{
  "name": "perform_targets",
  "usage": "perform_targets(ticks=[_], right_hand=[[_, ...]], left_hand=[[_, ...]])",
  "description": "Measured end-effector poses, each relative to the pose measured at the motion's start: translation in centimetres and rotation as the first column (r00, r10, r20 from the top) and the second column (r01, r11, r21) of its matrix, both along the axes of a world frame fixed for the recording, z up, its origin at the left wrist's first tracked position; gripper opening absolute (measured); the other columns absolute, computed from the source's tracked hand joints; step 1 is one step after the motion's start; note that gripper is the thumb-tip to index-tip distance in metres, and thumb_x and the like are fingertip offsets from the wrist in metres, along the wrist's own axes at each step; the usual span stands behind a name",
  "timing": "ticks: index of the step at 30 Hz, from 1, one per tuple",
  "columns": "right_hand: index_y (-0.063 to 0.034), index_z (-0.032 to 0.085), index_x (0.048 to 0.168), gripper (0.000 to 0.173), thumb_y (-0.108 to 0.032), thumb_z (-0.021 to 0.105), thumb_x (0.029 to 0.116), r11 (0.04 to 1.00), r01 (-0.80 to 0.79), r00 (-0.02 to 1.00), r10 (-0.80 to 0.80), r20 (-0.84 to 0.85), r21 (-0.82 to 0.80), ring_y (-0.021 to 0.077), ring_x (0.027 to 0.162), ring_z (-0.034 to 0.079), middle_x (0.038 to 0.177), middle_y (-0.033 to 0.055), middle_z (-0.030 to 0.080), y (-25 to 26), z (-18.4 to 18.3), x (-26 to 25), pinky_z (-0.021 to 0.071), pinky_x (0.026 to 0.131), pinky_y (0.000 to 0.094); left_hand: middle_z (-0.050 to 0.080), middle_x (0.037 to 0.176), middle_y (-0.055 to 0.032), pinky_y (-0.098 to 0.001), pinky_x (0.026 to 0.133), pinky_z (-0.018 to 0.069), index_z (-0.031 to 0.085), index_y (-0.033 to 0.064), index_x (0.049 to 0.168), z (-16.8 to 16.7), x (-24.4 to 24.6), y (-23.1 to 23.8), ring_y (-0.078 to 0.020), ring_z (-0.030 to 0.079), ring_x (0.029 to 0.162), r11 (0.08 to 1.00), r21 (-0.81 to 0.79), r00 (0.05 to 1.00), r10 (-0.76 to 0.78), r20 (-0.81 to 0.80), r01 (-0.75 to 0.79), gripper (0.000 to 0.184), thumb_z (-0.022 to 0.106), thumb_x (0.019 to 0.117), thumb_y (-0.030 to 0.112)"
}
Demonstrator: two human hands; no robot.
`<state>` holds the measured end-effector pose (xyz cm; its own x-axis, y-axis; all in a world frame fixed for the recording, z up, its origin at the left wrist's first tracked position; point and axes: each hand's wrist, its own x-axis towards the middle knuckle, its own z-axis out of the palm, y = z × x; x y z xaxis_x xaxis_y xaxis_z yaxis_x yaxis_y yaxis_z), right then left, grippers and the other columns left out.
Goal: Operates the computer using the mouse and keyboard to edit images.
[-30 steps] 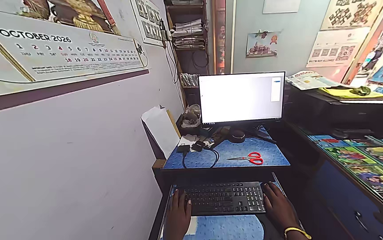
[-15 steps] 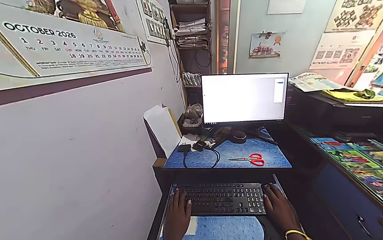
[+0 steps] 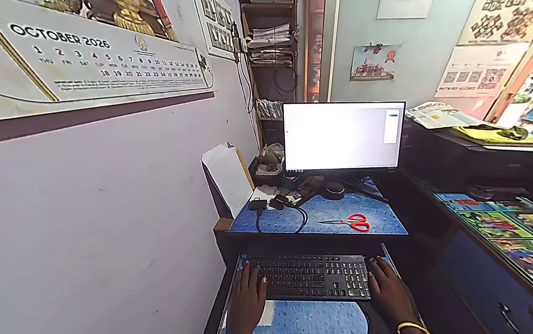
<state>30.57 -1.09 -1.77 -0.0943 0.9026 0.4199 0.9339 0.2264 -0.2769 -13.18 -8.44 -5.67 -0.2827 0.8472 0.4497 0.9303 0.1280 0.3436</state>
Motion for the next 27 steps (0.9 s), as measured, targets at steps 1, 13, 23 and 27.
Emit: perform_targets(ticks=[1,13,23,27], right_hand=[[-0.0184,0.065,0.138,0.051,-0.039,0.038,0.1006,1.000,0.002,1.000,-0.002,0.000,-0.003,0.0301,0.143,0.048,0.152,0.0146,0.052,0.0,0.0,0.0,0.0423,0.116,0.0480],[-0.0174,0.063,0.141,0.051,-0.036,0.041,0.0992,1.000,0.026,1.000,-0.026,-0.017,-0.018,0.0299,0.143,0.047,0.154,0.0147,0.050,-0.6,0.7,-0.4,0.0423,0.116,0.0477],[-0.0179,0.062,0.142,0.065,-0.055,0.040,0.0930,0.979,-0.003,1.000,0.000,0.016,0.204,0.0371,0.143,0.045,0.151,0.0112,0.054,-0.7,0.2,0.4,0.0317,0.117,0.0611],[-0.0268,0.062,0.141,0.061,-0.057,0.042,0.0916,0.977,-0.157,0.983,0.140,0.123,0.145,0.0245,0.148,0.041,0.152,0.0015,0.054,-1.0,0.3,0.5,0.0283,0.122,0.0543]], left_hand=[[0.040,0.161,-0.0168,-0.0527,0.117,0.0367,0.063,0.0154,0.139,0.0,0.0,0.0,-0.0383,0.039,0.147,1.000,0.002,1.000,0.001,0.000,-0.001,0.060,0.032,0.1026,0.052],[0.041,0.160,-0.0181,-0.0527,0.118,0.0355,0.063,0.0135,0.138,0.0,0.0,-0.1,-0.0396,0.040,0.147,1.000,0.012,1.000,-0.006,0.001,0.006,0.061,0.031,0.1026,0.052],[0.042,0.159,-0.0191,-0.0536,0.117,0.0365,0.063,0.0118,0.138,-0.1,0.1,0.1,-0.0417,0.040,0.146,1.000,0.030,1.000,-0.006,-0.003,0.006,0.063,0.031,0.1027,0.052],[0.041,0.160,-0.0174,-0.0531,0.117,0.0364,0.063,0.0138,0.139,-0.2,0.0,0.1,-0.0395,0.040,0.147,1.000,0.013,1.000,0.002,-0.002,-0.002,0.063,0.030,0.1025,0.053]])
